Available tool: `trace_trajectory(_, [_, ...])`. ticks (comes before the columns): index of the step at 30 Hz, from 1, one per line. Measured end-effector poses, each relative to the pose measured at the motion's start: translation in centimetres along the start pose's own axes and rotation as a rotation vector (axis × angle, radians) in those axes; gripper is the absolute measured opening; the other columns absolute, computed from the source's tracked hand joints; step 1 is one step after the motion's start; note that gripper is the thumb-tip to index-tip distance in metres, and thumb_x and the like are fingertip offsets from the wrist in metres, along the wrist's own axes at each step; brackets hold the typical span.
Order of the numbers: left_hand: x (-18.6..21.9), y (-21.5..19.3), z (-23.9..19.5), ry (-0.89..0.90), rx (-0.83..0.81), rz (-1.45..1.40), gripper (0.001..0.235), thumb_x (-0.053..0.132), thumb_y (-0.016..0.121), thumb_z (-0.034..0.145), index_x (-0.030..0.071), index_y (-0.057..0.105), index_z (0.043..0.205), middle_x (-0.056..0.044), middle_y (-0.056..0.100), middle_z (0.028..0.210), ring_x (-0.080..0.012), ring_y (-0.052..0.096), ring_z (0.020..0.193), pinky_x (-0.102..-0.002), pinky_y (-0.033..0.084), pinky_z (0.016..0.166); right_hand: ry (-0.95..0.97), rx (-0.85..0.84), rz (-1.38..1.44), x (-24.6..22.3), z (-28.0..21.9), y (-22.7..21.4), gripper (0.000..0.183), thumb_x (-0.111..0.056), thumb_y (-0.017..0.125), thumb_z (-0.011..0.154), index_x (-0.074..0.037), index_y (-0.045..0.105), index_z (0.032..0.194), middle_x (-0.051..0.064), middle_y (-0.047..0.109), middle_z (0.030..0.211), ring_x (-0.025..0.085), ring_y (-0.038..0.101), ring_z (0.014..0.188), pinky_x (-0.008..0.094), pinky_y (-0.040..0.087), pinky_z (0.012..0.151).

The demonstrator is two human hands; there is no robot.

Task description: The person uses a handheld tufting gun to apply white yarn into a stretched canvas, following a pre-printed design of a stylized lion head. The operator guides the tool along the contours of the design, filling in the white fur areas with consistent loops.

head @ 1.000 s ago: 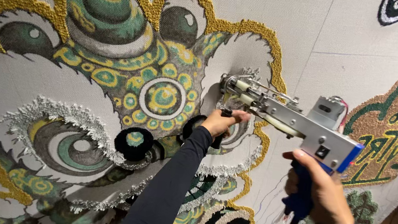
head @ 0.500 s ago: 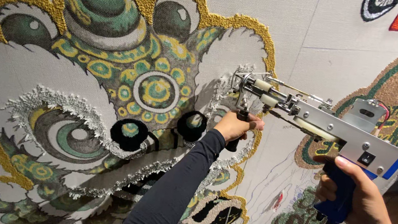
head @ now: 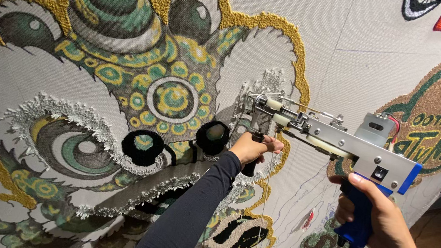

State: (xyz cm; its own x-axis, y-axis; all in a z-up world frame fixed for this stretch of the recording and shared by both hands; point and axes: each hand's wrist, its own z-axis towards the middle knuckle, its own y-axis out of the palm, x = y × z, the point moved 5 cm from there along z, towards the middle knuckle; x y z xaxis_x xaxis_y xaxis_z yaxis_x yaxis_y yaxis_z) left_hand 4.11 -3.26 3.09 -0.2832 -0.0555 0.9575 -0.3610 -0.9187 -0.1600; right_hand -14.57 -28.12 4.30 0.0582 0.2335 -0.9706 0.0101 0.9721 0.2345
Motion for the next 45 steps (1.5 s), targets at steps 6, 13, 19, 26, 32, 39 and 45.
trace_trajectory(6, [-1.0,-0.5,0.4,0.007,0.02,-0.04,0.039,0.038,0.083,0.081,0.005,0.079,0.101,-0.001,0.076,0.088,-0.0092,0.064,0.062,-0.027,0.052,0.053,0.022,0.027,-0.002,-0.7,-0.7,1.6,0.046,-0.039,0.058,0.093,0.0,0.068,0.115,0.004,0.044,0.056,0.018,0.044,0.05,0.036,0.041,0.051])
trace_trajectory(13, [-1.8,-1.8,2.1,-0.004,0.021,-0.131,0.041,0.036,0.083,0.08,0.006,0.076,0.107,0.0,0.081,0.099,-0.0066,0.068,0.066,-0.026,0.052,0.052,-0.013,0.025,-0.009,-1.4,0.0,3.4,0.038,-0.035,0.063,0.091,-0.001,0.07,0.107,0.003,0.047,0.058,0.017,0.046,0.049,0.034,0.039,0.048])
trace_trajectory(19, [-2.5,-4.4,3.1,-0.028,0.189,-0.074,0.043,0.037,0.084,0.081,0.003,0.076,0.108,-0.005,0.079,0.092,-0.0108,0.06,0.049,-0.027,0.046,0.044,-0.223,0.022,-0.12,-1.9,0.0,7.2,0.026,-0.026,0.072,0.088,-0.001,0.069,0.097,0.002,0.051,0.06,0.015,0.048,0.046,0.032,0.039,0.043])
trace_trajectory(26, [-3.5,-8.5,5.5,-0.051,0.241,-0.047,0.051,0.043,0.083,0.081,0.002,0.077,0.109,-0.004,0.08,0.09,-0.0107,0.055,0.046,-0.029,0.046,0.042,-0.167,0.082,-0.07,-1.0,0.9,10.8,0.027,-0.029,0.072,0.088,-0.004,0.064,0.089,0.003,0.052,0.059,0.016,0.049,0.046,0.033,0.041,0.045])
trace_trajectory(32, [-1.7,-9.3,4.9,-0.091,0.263,0.059,0.055,0.048,0.082,0.081,0.0,0.08,0.108,-0.006,0.08,0.086,-0.011,0.055,0.045,-0.031,0.048,0.042,-0.073,0.103,0.033,-0.5,2.0,11.1,0.03,-0.033,0.071,0.089,-0.004,0.062,0.088,0.004,0.05,0.058,0.018,0.046,0.046,0.036,0.04,0.047])
trace_trajectory(39, [1.2,-9.3,5.0,-0.079,0.239,0.096,0.054,0.049,0.079,0.082,0.002,0.079,0.108,-0.006,0.08,0.083,-0.0112,0.053,0.041,-0.031,0.046,0.041,-0.08,0.083,0.069,-1.4,2.6,11.4,0.031,-0.035,0.068,0.09,-0.005,0.061,0.089,0.003,0.044,0.057,0.017,0.044,0.048,0.036,0.04,0.048])
trace_trajectory(45, [2.5,-8.8,4.8,-0.07,0.247,0.092,0.053,0.051,0.079,0.081,0.009,0.081,0.114,-0.003,0.079,0.081,-0.0091,0.049,0.041,-0.031,0.039,0.039,-0.108,0.079,0.051,-2.3,2.4,11.3,0.032,-0.035,0.069,0.091,-0.004,0.062,0.091,0.002,0.044,0.058,0.017,0.044,0.05,0.035,0.039,0.049])
